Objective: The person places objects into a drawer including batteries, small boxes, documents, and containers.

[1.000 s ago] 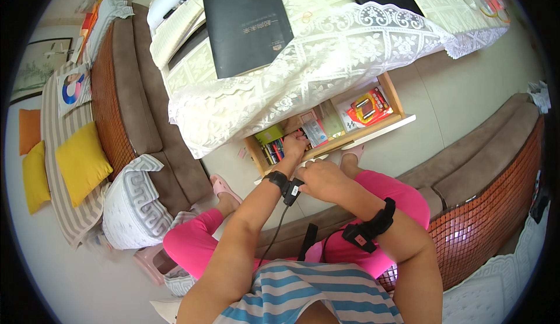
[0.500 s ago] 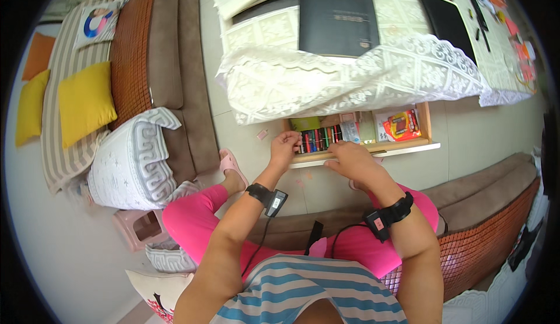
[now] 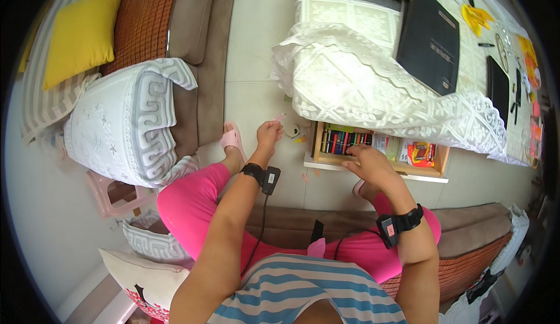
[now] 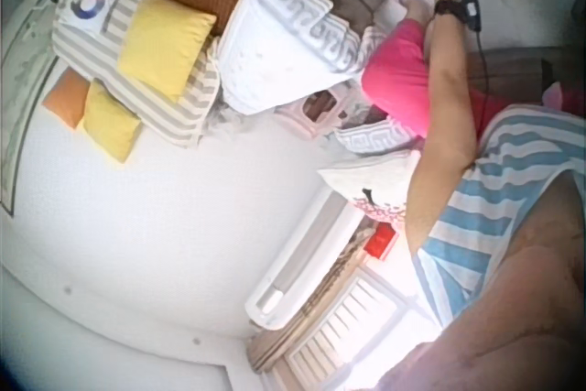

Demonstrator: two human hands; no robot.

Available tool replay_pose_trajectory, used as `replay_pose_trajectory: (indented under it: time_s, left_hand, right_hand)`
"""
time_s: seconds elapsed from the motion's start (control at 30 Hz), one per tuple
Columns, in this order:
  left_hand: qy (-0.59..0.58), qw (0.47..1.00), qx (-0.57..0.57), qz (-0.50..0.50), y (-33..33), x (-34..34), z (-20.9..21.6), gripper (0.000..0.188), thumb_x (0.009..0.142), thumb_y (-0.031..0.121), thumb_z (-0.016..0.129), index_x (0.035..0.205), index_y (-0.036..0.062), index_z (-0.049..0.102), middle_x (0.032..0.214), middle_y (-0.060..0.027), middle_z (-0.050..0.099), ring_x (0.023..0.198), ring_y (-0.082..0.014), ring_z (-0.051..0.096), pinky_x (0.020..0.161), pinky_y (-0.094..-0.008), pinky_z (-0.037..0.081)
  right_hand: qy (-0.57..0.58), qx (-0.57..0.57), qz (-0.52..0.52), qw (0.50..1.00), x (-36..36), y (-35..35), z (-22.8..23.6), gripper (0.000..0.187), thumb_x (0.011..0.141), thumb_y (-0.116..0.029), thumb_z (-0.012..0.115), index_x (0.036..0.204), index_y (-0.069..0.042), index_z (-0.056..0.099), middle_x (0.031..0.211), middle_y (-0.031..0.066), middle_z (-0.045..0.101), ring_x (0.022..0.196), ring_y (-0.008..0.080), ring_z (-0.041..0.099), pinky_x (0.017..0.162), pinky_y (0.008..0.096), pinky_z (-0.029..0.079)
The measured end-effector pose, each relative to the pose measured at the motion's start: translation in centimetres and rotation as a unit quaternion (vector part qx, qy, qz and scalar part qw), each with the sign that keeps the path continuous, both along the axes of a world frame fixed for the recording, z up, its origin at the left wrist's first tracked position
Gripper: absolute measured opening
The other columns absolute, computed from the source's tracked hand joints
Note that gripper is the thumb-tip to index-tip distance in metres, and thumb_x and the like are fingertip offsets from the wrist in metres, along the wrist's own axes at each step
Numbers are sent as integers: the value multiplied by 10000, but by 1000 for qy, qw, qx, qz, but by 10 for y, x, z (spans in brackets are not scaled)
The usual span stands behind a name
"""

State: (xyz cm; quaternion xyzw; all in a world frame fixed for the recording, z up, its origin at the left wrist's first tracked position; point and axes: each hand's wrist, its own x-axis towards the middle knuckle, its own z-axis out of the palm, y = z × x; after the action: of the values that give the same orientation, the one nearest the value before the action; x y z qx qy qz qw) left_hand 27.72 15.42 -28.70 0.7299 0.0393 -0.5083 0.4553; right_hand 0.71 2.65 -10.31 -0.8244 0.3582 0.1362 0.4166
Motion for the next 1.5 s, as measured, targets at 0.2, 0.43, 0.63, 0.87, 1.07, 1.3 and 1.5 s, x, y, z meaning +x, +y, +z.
replay_pose_trajectory:
  time_s: [0.2, 0.43, 0.63, 0.87, 1.07, 1.3, 1.5]
  left_hand:
    - [-153, 977, -9, -146, 1, 15, -60, 122, 813, 94, 592, 913, 25, 599, 812, -24, 622, 696, -105, 580, 610, -228, 458]
    - [-343, 891, -71, -290, -18, 27, -85, 177, 737, 64, 636, 912, 40, 622, 901, -96, 614, 858, -245, 593, 757, -328, 479]
    - [-424, 813, -91, -389, -40, 49, -110, 378, 674, 26, 638, 1045, 47, 569, 1118, -86, 540, 1145, -267, 444, 918, -374, 390]
    - [-519, 724, -89, -446, -70, 50, -143, 500, 724, 23, 566, 1214, 59, 472, 1345, -81, 385, 1288, -284, 286, 1021, -431, 287]
    - [-552, 643, -3, -531, -83, 42, -153, 450, 829, 253, 500, 1259, 129, 458, 1337, -60, 396, 1278, -245, 295, 1067, -424, 206]
    - [-326, 818, 49, -472, -100, 49, -167, 300, 767, 179, 554, 1056, 102, 555, 1156, -80, 500, 1135, -266, 407, 939, -424, 324]
    - [-494, 762, 24, -418, -85, 42, -156, 162, 760, 114, 564, 911, 72, 606, 948, -140, 590, 909, -323, 548, 775, -425, 437]
  right_hand:
    - [48, 37, 18, 998, 31, -6, -7, 312, 813, -255, 599, 995, -3, 571, 979, 202, 598, 904, 364, 571, 767, 429, 463]
    - [62, 36, 23, 997, 48, -8, -32, 429, 832, -306, 582, 1143, -14, 546, 1148, 235, 535, 1074, 381, 492, 904, 390, 392]
    - [22, -54, 41, 997, -6, -1, -76, 446, 811, -381, 623, 1120, -64, 570, 1125, 126, 577, 1031, 310, 529, 879, 374, 414]
    - [73, -31, 68, 995, -28, -11, -66, 434, 807, -366, 625, 1119, -69, 572, 1119, 130, 578, 1031, 317, 528, 881, 379, 412]
    - [88, -27, 67, 993, -42, -13, -59, 424, 804, -353, 626, 1119, -73, 575, 1115, 133, 579, 1031, 324, 528, 882, 383, 411]
    - [85, -22, 63, 994, -43, -15, -56, 413, 801, -337, 627, 1118, -78, 577, 1110, 136, 580, 1030, 331, 527, 884, 387, 409]
    - [85, -29, 67, 994, -44, -13, -51, 404, 798, -324, 628, 1118, -82, 579, 1105, 140, 581, 1030, 338, 526, 886, 391, 408]
